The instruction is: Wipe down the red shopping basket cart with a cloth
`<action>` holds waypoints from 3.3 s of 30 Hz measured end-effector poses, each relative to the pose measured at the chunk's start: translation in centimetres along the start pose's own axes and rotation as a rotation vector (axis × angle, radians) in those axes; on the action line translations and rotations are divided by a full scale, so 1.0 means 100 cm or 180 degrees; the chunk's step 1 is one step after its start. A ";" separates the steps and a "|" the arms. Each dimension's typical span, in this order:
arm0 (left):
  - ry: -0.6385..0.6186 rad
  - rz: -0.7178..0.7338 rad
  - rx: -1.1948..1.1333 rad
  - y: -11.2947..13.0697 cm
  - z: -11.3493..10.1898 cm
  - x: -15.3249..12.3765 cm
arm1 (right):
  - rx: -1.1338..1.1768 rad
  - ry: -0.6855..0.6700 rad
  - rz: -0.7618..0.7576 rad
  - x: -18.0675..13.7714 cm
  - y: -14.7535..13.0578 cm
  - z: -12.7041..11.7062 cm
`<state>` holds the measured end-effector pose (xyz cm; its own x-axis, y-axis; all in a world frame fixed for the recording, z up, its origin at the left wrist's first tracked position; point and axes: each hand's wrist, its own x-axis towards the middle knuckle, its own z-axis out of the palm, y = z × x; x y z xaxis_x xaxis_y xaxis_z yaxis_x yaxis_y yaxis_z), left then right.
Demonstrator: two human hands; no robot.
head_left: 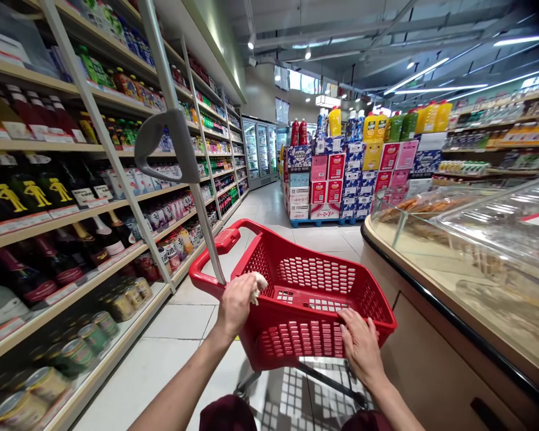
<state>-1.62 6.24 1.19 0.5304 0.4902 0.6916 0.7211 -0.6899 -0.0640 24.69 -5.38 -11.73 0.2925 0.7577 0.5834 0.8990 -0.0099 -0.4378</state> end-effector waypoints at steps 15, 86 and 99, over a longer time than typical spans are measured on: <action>-0.0036 0.0103 0.0233 0.009 0.006 -0.013 | -0.0087 0.0076 -0.0040 -0.006 0.003 0.003; -0.0708 -0.0253 0.0191 0.049 0.015 -0.022 | -0.0784 0.0039 0.0567 0.045 0.033 -0.023; -0.0708 -0.0225 0.0029 0.057 0.022 -0.015 | -0.0488 0.0333 0.0572 0.049 0.035 -0.013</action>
<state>2.70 2.70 -1.80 0.5629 0.6431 0.5191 0.7633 -0.6454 -0.0282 29.72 -2.53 -9.49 0.4771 0.6632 0.5767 0.8661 -0.2433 -0.4367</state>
